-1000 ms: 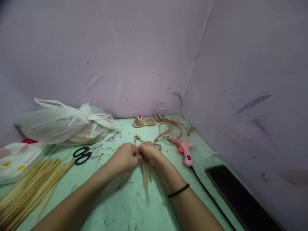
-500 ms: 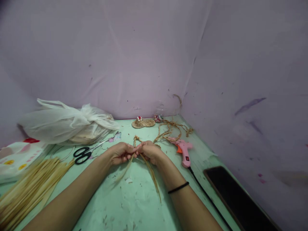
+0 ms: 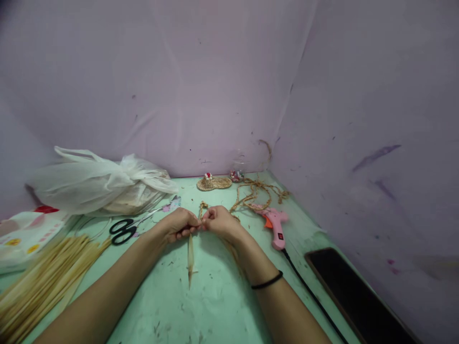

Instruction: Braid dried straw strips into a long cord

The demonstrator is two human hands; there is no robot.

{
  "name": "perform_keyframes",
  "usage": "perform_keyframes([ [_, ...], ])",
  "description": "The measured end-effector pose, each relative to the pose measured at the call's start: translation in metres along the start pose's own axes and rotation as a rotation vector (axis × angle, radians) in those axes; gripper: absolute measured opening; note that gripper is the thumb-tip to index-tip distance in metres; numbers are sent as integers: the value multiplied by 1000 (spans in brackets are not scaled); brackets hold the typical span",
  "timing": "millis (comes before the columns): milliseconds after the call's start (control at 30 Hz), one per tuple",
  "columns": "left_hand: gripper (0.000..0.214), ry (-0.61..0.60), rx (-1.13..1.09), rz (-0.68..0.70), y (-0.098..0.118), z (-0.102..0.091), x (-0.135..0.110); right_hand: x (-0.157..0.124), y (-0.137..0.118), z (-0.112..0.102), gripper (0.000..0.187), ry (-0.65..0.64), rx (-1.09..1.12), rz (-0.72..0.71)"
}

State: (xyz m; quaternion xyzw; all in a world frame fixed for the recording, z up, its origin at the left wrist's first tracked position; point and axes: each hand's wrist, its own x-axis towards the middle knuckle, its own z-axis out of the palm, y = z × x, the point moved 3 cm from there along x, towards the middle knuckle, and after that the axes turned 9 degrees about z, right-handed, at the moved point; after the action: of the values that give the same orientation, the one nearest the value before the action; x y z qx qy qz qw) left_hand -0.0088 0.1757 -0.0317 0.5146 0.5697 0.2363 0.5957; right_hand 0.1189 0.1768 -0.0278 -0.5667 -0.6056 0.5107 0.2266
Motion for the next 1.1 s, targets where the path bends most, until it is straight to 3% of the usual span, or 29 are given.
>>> perform_keyframes([
  [100, 6, 59, 23, -32, -2, 2, -1, -3, -4, 0, 7, 152, -380, -156],
  [200, 6, 143, 4, 1, 1, 8, -7, -8, -8, -1, 11, 202, -581, -143],
  [400, 11, 153, -53, -26, 5, 13, -13, -25, -24, -1, 11, 304, -699, 91],
  [533, 14, 102, -99, -59, -1, 8, -8, -34, -34, 11, 11, 286, -734, 28],
  [633, 10, 29, -134, -33, -5, 4, -4, -38, -37, 17, 8, 327, -755, -26],
  [700, 9, -10, -143, 2, -7, 1, -2, -39, -38, 17, 7, 286, -763, -54],
  [800, 9, -63, -162, 60, -7, -2, -2, -36, -37, 6, 5, 148, -654, -54],
  [967, 11, -170, -219, 87, -4, -4, -2, -23, -28, -23, 8, 263, -56, 164],
  [1100, 12, -193, -238, 99, -5, -4, -1, -18, -19, 0, 5, -2, 300, 365],
])
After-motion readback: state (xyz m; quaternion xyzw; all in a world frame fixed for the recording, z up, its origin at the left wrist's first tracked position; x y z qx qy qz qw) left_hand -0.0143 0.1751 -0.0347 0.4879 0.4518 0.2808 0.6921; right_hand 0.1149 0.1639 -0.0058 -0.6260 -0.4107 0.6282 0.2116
